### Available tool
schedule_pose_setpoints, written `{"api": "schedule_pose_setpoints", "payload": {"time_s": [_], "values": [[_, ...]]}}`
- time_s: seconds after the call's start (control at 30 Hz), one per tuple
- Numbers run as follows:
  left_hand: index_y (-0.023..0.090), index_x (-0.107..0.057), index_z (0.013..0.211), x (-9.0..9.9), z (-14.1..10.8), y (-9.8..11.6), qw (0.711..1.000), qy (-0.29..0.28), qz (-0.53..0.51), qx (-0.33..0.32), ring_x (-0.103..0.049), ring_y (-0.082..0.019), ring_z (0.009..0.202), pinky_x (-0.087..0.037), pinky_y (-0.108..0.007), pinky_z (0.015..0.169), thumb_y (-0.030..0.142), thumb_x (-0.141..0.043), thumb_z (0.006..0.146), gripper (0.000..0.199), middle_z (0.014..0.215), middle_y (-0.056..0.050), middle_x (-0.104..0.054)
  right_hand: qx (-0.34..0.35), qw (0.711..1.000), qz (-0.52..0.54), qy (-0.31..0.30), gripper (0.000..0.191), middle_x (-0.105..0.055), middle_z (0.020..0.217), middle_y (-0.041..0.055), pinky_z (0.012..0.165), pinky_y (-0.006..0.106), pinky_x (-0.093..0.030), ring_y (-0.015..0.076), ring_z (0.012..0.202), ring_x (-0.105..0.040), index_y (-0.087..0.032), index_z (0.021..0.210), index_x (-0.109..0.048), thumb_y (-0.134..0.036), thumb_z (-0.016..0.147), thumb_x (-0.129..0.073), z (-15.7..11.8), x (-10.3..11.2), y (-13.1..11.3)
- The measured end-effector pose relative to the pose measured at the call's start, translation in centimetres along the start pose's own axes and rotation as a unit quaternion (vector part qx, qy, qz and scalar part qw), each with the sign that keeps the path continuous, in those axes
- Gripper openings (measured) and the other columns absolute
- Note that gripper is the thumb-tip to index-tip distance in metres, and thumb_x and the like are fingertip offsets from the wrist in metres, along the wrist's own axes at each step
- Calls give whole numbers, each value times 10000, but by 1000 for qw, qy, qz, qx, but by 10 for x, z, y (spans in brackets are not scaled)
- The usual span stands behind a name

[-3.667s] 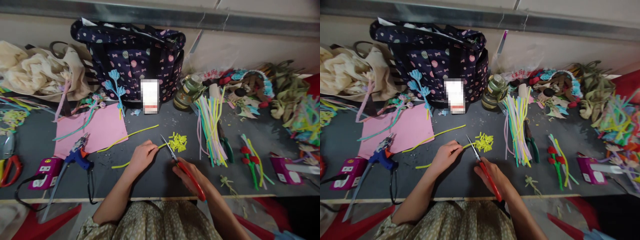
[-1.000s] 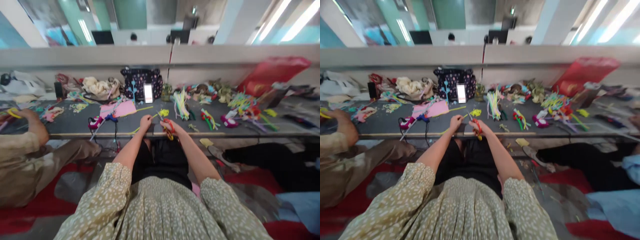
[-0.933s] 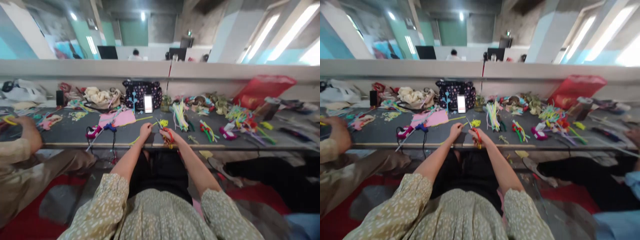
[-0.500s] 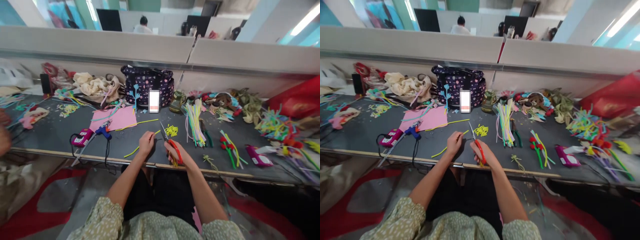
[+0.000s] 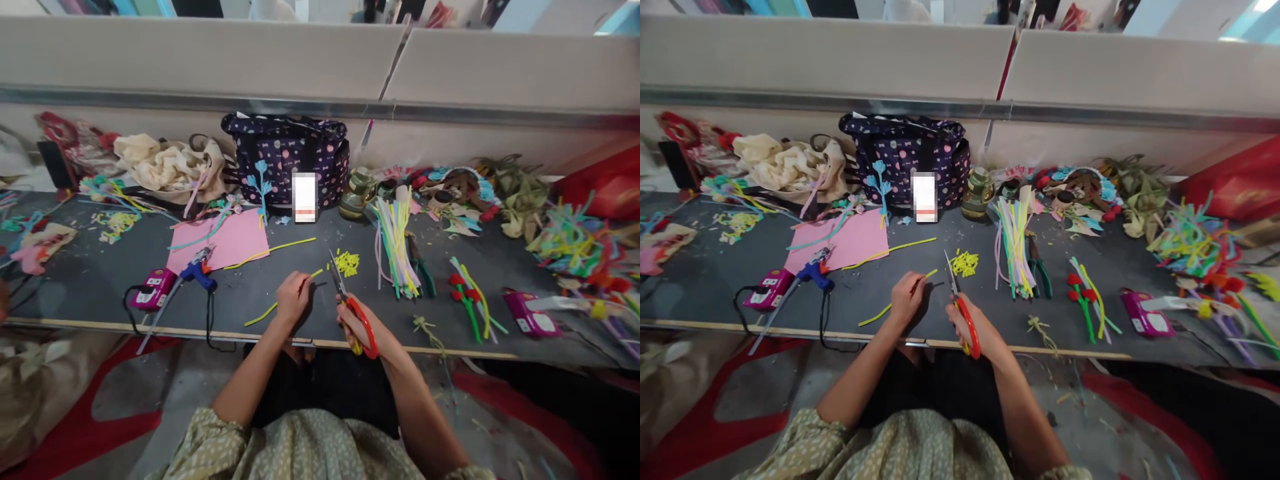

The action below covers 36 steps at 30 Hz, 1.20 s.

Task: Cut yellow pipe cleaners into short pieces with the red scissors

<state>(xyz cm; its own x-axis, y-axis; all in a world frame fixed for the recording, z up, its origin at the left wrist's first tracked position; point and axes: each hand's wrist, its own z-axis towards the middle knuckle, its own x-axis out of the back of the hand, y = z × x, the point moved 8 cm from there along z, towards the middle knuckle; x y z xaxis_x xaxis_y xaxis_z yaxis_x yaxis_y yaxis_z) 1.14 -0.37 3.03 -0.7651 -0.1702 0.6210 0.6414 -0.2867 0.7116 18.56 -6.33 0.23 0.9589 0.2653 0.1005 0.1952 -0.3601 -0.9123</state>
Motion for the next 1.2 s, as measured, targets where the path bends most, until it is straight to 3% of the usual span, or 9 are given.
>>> {"api": "schedule_pose_setpoints", "payload": {"time_s": [0.2,0.33,0.5,0.9,1.2], "values": [[203,-637,901,5,3,1,999,16,-36,7,-582,-153,816,-443,-264,766,338,-425,960,259,847,-38,-628,2,1000,-18,-6,508,-587,715,-45,349,170,-454,87,449,-554,-274,1232,-483,-597,844,-531,-4,-1,1],[197,-639,910,5,3,0,999,21,-29,4,-578,-159,836,-443,-270,794,342,-418,959,268,859,-49,-622,7,998,-57,-32,432,-604,681,-23,312,174,-423,95,412,-557,-224,1019,-565,-615,843,-515,-8,-12,-7],[199,-645,911,2,1,-1,1000,14,-5,-4,-582,-161,848,-434,-266,806,334,-404,963,281,866,-49,-624,38,995,-91,2,418,-592,599,-23,298,176,-399,95,377,-529,-209,843,-553,-624,846,-506,-13,-16,-14],[200,-655,924,-2,0,-1,999,30,16,-33,-580,-195,873,-421,-294,809,306,-425,955,256,894,-65,-635,111,985,-129,21,393,-604,622,3,313,177,-381,106,408,-543,-183,792,-561,-572,823,-603,-9,-18,-24],[194,-649,925,-3,-8,14,994,21,31,-101,-569,-176,850,-413,-264,794,290,-414,954,255,887,-58,-628,97,985,-137,30,410,-577,561,-4,314,194,-379,109,380,-522,-179,784,-552,-579,796,-639,-10,-24,-30]]}}
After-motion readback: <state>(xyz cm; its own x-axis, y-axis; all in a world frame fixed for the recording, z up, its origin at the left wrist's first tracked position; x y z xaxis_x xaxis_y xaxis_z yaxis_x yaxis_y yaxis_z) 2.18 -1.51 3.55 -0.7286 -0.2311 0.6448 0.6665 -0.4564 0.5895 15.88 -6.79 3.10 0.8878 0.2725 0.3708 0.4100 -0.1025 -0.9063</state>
